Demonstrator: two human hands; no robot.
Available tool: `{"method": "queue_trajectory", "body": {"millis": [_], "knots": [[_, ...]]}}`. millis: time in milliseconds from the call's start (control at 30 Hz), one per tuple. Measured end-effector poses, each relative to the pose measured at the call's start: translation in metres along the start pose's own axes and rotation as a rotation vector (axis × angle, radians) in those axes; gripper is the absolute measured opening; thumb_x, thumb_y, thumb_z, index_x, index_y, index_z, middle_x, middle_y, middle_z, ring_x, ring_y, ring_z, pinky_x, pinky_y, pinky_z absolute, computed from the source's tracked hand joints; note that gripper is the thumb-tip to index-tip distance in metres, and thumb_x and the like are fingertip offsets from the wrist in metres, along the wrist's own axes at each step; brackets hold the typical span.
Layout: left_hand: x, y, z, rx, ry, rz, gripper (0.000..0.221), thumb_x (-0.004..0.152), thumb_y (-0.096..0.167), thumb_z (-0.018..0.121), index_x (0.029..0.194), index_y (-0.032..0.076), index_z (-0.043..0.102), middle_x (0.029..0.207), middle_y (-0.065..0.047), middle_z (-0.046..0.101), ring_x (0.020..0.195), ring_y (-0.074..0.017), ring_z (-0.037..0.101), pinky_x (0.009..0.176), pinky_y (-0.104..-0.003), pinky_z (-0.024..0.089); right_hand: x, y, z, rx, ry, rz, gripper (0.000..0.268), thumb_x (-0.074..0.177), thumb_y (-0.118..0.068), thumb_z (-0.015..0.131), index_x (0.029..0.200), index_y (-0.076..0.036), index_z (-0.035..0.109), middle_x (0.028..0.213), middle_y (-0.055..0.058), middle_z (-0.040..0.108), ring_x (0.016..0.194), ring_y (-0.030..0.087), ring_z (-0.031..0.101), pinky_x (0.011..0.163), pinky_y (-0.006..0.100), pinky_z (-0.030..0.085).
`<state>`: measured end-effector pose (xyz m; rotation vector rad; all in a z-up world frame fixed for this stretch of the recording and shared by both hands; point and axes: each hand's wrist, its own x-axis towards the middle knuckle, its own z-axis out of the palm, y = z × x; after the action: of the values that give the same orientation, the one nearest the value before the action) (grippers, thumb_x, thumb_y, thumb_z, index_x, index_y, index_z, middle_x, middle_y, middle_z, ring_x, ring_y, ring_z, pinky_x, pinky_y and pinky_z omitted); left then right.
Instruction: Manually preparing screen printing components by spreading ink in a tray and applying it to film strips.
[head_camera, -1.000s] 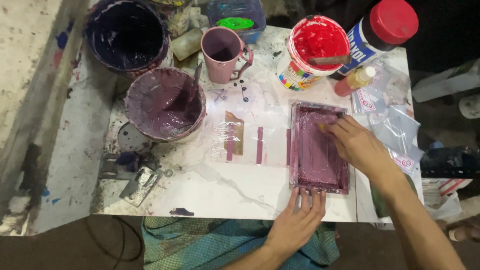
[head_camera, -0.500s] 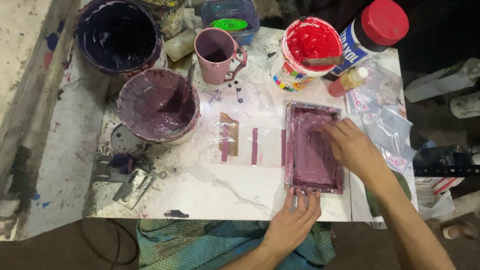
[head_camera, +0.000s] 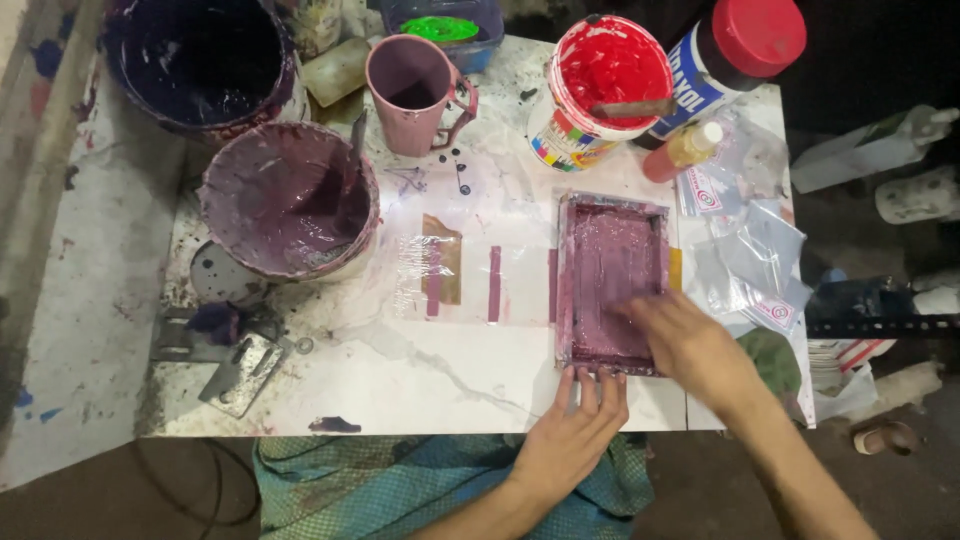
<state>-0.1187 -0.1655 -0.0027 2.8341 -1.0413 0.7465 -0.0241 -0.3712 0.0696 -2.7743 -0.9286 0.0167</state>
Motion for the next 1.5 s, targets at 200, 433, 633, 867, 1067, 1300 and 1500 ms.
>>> {"method": "queue_trajectory", "body": {"millis": [200,433,633,867,1067,1300,1500], "knots": [[-0.002,0.004,0.005,-0.006,-0.017,0.003,0.053,0.102,0.023,0.040,0.152,0.008,0.047,0.144,-0.012,0.048,0.132,-0.0313,0.044,0.125,-0.049,0.035,0.044,0.033,0.008,-0.116,0.246,-0.015,0.033,0.100,0.004,0.063,0.132,-0.001,0.067,0.096,0.009,0.069,0.083,0.028,0.059,0.082,0.039,0.054],[0.000,0.001,0.003,-0.027,-0.035,0.011,0.052,0.103,0.025,0.042,0.151,0.007,0.047,0.143,-0.013,0.048,0.131,-0.0310,0.045,0.123,-0.048,0.037,-0.014,0.009,0.031,-0.149,0.024,-0.001,0.050,0.086,0.005,0.059,0.135,0.005,0.056,0.108,0.015,0.061,0.095,0.033,0.059,0.084,0.046,0.054],[0.000,0.004,0.004,-0.039,-0.022,-0.007,0.050,0.103,0.023,0.043,0.151,0.009,0.049,0.144,-0.012,0.047,0.132,-0.0308,0.045,0.124,-0.049,0.034,-0.014,-0.003,-0.002,-0.118,-0.017,-0.106,0.041,0.086,0.004,0.065,0.127,0.004,0.062,0.115,0.012,0.069,0.093,0.029,0.063,0.083,0.040,0.056],[0.001,0.002,0.000,-0.044,-0.033,0.005,0.068,0.098,0.051,0.048,0.151,0.008,0.049,0.144,-0.012,0.049,0.130,-0.0298,0.046,0.122,-0.048,0.038,0.051,0.031,0.002,0.003,0.229,-0.006,0.030,0.095,0.003,0.065,0.124,-0.002,0.071,0.097,0.010,0.069,0.086,0.029,0.063,0.082,0.039,0.054],[0.002,-0.001,-0.002,-0.194,-0.012,-0.019,0.061,0.104,0.050,0.054,0.147,0.006,0.053,0.142,-0.011,0.052,0.127,-0.0295,0.051,0.118,-0.045,0.043,0.000,0.002,0.018,-0.075,0.023,0.062,0.049,0.082,0.010,0.059,0.130,0.001,0.059,0.101,0.012,0.063,0.090,0.030,0.061,0.071,0.045,0.057],[0.003,-0.002,-0.003,-0.338,0.011,-0.036,0.058,0.105,0.045,0.058,0.148,0.006,0.053,0.139,-0.009,0.056,0.122,-0.0285,0.054,0.117,-0.042,0.043,-0.018,-0.017,-0.006,0.082,0.137,0.095,0.037,0.095,0.001,0.062,0.130,-0.009,0.068,0.108,0.002,0.072,0.087,0.022,0.063,0.086,0.037,0.054],[0.004,0.000,-0.007,-0.299,-0.013,-0.037,0.096,0.087,0.074,0.063,0.152,0.005,0.049,0.144,-0.010,0.054,0.124,-0.0281,0.054,0.117,-0.043,0.042,0.024,0.025,-0.009,0.010,0.272,0.049,0.033,0.095,0.006,0.067,0.127,0.001,0.068,0.111,0.014,0.073,0.088,0.030,0.063,0.084,0.042,0.053]]}}
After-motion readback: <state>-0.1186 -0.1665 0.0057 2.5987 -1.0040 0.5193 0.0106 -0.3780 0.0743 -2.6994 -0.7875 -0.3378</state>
